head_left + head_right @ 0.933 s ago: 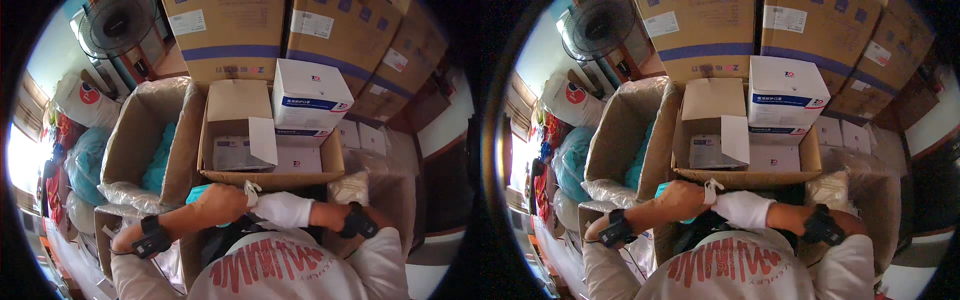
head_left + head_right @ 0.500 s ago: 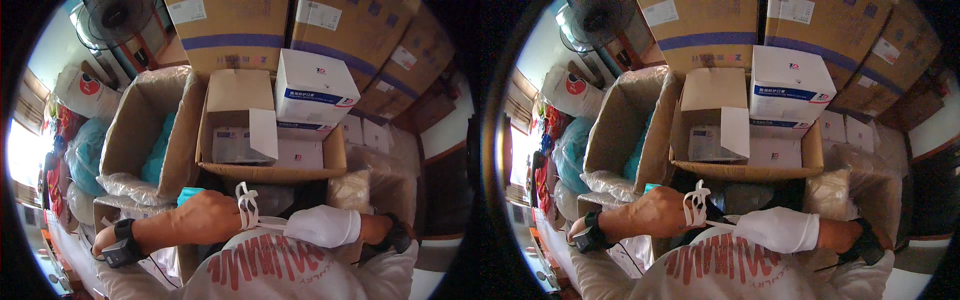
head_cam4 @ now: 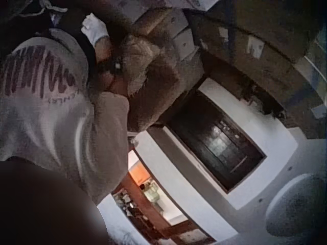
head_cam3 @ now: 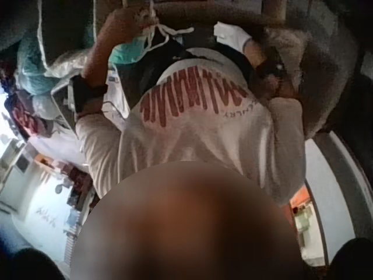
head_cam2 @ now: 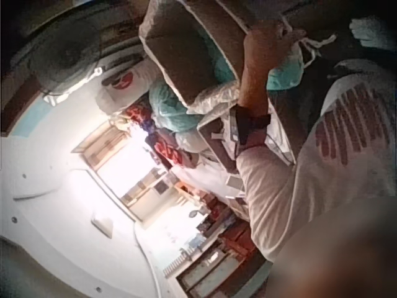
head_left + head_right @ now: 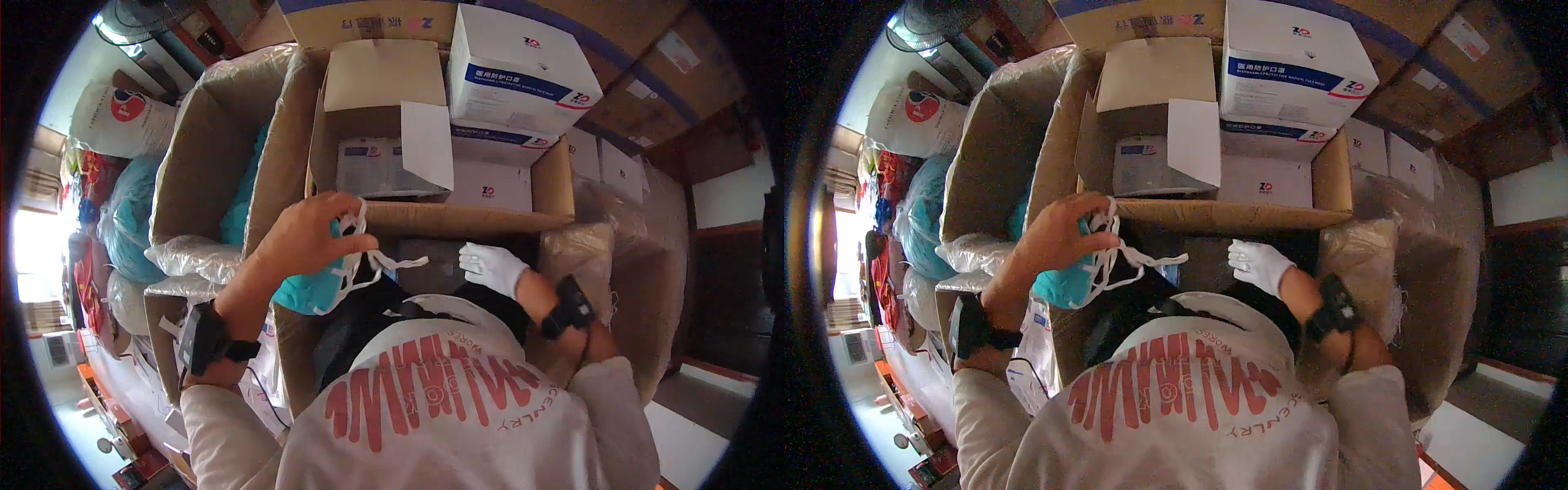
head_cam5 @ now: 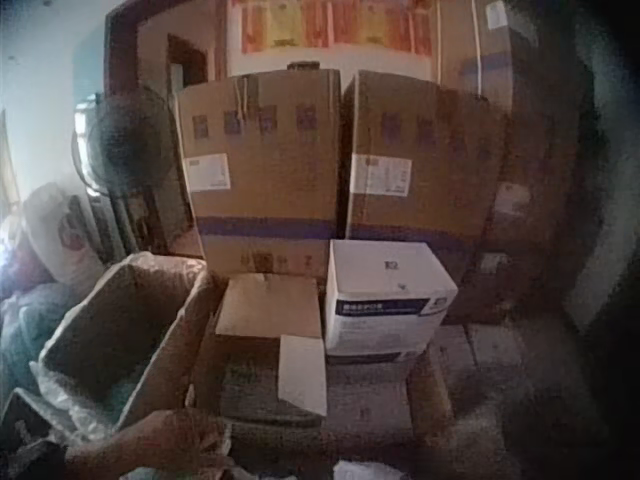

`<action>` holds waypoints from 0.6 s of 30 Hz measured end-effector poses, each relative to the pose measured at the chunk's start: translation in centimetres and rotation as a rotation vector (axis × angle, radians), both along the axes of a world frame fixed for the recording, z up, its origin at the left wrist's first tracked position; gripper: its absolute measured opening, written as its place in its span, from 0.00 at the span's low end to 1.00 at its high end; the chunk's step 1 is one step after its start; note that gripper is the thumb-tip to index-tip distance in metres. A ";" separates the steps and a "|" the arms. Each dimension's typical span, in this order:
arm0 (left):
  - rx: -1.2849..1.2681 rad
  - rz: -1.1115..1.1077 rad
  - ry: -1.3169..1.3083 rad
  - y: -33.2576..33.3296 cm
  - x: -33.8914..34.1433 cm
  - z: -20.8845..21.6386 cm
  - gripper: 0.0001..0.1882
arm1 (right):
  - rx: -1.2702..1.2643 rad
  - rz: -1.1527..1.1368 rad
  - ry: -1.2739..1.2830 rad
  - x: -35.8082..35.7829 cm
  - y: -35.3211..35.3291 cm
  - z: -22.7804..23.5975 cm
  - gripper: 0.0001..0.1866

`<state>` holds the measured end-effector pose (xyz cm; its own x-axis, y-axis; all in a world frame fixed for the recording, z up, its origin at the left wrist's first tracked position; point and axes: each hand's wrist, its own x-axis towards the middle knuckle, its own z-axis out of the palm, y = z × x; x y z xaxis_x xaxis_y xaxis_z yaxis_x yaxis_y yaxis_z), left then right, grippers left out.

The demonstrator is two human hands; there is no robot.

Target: Pack several blue face masks and instruction cards into a small cardboard box.

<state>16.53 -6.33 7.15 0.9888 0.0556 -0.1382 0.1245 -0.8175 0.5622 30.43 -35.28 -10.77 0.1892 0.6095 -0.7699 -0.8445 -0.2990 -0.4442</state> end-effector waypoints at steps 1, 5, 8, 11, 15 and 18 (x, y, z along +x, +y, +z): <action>-0.023 0.075 -0.015 -0.5 -0.1 0.3 0.24 | 0.000 0.007 0.005 -0.2 0.7 -0.9 0.22; -0.046 0.148 -0.066 -0.4 -0.1 -0.1 0.21 | -0.224 0.022 -0.071 -0.6 1.7 -3.1 0.36; -0.149 0.191 -0.080 0.1 0.1 -1.0 0.18 | -0.214 0.064 -0.081 -0.6 1.7 -2.8 0.36; -0.184 0.189 -0.227 0.0 0.2 -0.9 0.23 | 0.005 0.132 -0.108 0.4 1.0 -2.3 0.35; -0.280 0.147 -0.173 -0.1 1.3 -1.4 0.23 | 0.316 0.135 -0.542 0.9 4.5 2.5 0.33; -0.479 0.137 -0.141 -0.9 1.4 -1.5 0.24 | 0.456 0.173 -0.935 -1.2 9.6 11.1 0.35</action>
